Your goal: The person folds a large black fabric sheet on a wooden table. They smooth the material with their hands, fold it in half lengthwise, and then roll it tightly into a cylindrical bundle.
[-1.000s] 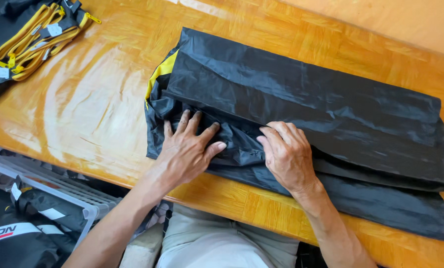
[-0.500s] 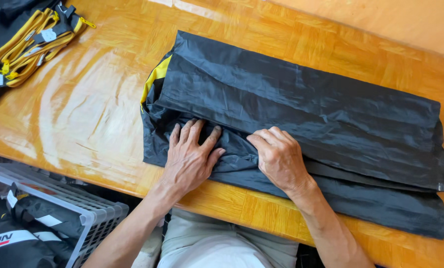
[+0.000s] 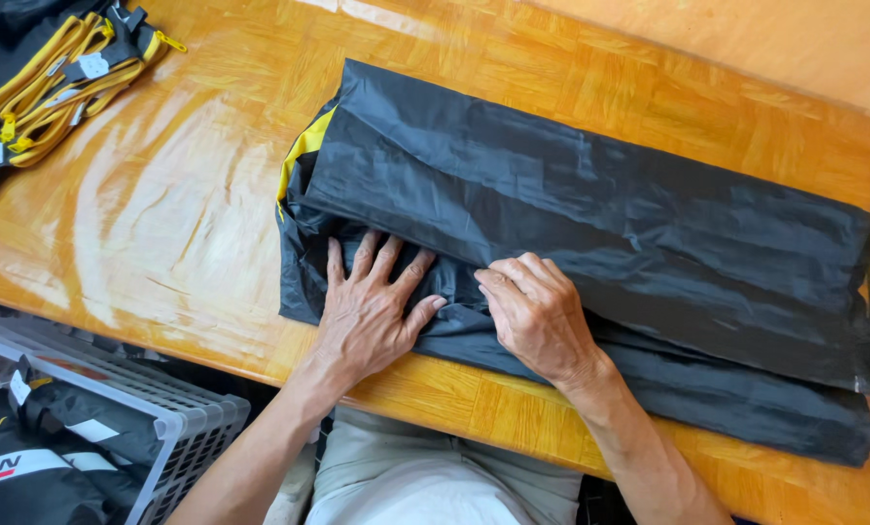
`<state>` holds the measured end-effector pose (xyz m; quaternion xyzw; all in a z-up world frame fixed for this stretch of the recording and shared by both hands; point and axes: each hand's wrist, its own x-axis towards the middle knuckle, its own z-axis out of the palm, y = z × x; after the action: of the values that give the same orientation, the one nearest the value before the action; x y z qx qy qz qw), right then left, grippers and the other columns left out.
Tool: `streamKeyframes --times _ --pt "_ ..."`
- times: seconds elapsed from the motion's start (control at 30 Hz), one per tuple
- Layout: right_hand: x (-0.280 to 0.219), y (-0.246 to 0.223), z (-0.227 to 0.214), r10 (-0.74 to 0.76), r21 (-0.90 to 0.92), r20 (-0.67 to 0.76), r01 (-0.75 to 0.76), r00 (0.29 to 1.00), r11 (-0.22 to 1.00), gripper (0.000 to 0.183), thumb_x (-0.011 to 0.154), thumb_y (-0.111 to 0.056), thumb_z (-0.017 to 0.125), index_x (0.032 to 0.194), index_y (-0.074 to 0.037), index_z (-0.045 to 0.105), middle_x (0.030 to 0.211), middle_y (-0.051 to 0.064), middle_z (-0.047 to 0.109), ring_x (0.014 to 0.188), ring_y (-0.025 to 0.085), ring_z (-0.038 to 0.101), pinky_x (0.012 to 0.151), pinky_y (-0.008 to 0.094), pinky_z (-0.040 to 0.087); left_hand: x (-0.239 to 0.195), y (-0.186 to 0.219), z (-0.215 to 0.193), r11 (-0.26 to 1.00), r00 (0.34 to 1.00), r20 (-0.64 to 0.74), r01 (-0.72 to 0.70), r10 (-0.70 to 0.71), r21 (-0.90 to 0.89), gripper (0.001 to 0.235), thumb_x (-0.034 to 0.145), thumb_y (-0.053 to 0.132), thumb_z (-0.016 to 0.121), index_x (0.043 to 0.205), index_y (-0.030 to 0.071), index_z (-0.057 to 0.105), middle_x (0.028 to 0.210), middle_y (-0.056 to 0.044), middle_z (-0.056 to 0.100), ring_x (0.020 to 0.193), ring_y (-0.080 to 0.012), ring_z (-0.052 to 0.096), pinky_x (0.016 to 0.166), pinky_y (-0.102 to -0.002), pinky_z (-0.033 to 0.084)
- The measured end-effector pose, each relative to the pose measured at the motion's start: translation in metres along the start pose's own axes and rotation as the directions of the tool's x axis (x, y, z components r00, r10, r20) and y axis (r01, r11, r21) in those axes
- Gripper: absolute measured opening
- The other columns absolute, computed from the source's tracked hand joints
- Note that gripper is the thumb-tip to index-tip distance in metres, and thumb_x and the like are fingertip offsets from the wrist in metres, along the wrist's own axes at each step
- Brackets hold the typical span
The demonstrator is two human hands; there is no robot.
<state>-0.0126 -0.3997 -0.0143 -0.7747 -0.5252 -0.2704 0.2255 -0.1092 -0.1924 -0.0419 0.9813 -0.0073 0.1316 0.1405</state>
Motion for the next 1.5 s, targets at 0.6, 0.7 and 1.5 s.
streamKeyframes --times 0.6,0.7,1.5 --pt "-0.024 -0.014 -0.008 0.130 0.179 0.197 -0.166 0.972 0.970 0.021 0.089 -0.004 0.058 0.098 -0.015 0.073 0.086 0.002 0.058 0.081 0.025 0.062 0.084 0.037 0.050 -0.011 -0.027 0.062 0.999 0.993 -0.116 -0.006 0.002 -0.038 0.064 0.099 0.062 0.045 0.137 0.013 0.061 0.130 -0.019 0.062 0.132 -0.0429 0.050 0.115 -0.072 0.015" --pt "-0.030 -0.016 -0.005 0.143 0.168 0.149 -0.168 0.978 0.971 0.016 0.088 -0.004 0.062 0.095 -0.014 0.073 0.103 0.006 0.064 0.098 0.030 0.065 0.095 0.045 0.050 -0.011 -0.029 0.066 1.000 0.991 -0.132 -0.021 0.020 -0.006 0.064 0.096 0.061 0.049 0.134 0.011 0.063 0.123 -0.019 0.064 0.127 -0.0420 0.055 0.113 -0.070 0.021" --pt "-0.029 -0.030 -0.005 0.056 0.240 0.376 -0.155 0.925 0.958 0.007 0.094 -0.011 0.062 0.099 -0.006 0.061 0.154 0.015 0.050 0.145 0.043 0.044 0.118 0.072 0.023 -0.022 0.000 -0.079 0.975 0.820 -0.555 -0.211 0.136 -0.073 0.059 0.105 0.053 0.047 0.144 0.009 0.058 0.152 -0.018 0.050 0.150 -0.0454 0.032 0.129 -0.061 0.016"
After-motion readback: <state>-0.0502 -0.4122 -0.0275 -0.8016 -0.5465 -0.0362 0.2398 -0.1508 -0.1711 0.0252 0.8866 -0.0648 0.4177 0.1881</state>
